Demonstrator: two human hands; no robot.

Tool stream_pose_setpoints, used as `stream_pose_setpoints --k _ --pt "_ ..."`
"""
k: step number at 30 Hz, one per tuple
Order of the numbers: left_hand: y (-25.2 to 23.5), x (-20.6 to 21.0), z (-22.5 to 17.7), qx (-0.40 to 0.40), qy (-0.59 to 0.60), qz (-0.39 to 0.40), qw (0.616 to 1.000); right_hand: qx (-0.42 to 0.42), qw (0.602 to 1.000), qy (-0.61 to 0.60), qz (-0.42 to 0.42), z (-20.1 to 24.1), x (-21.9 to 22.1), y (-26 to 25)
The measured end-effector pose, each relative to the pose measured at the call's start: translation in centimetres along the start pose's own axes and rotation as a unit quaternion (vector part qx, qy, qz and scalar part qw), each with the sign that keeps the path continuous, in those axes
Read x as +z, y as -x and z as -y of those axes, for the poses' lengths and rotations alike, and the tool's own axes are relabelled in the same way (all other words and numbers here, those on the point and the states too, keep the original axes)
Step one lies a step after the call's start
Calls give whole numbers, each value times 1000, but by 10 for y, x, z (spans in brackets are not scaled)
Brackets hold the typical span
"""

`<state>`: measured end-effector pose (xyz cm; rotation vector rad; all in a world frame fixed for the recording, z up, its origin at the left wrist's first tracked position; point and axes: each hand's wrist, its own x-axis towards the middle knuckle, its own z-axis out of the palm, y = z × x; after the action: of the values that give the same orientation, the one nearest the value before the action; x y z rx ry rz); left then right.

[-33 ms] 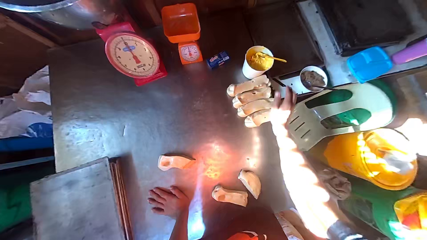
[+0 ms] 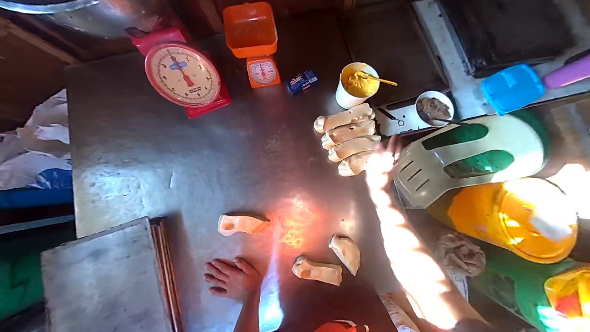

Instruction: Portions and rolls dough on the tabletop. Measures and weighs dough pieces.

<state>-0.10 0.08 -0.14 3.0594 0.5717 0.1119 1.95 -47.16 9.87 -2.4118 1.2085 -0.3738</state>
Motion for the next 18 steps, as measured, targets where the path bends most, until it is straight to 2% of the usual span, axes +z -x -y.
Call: stream_pose_setpoints --k 2,4,5,8,10,11,13,15,16,18 --pt "0 0 1 6 -1 -2 1000 -116 991 -20 61 -11 51 76" --pt "-2 1 -1 10 1 -4 1000 -188 979 -63 52 -7 58 101" --pt "-2 2 -1 10 0 -5 1000 -186 980 -65 23 -6 50 89" --pt "1 5 6 11 -2 -15 1000 -81 995 18 -49 -28 38 21" --pt "2 2 5 15 -1 -12 1000 -30 997 69 -34 -32 46 9" --pt "2 0 3 18 1 -9 1000 -36 996 79 1 -23 49 23" --pt "1 1 1 20 5 -12 1000 -101 989 59 88 5 46 67" --pt "1 4 4 21 4 -20 1000 -130 974 16 183 35 20 79" --pt "1 6 5 23 2 -24 999 -141 976 -3 167 44 9 61" --pt "-1 10 5 26 -1 -26 999 -195 980 -4 32 46 11 -7"
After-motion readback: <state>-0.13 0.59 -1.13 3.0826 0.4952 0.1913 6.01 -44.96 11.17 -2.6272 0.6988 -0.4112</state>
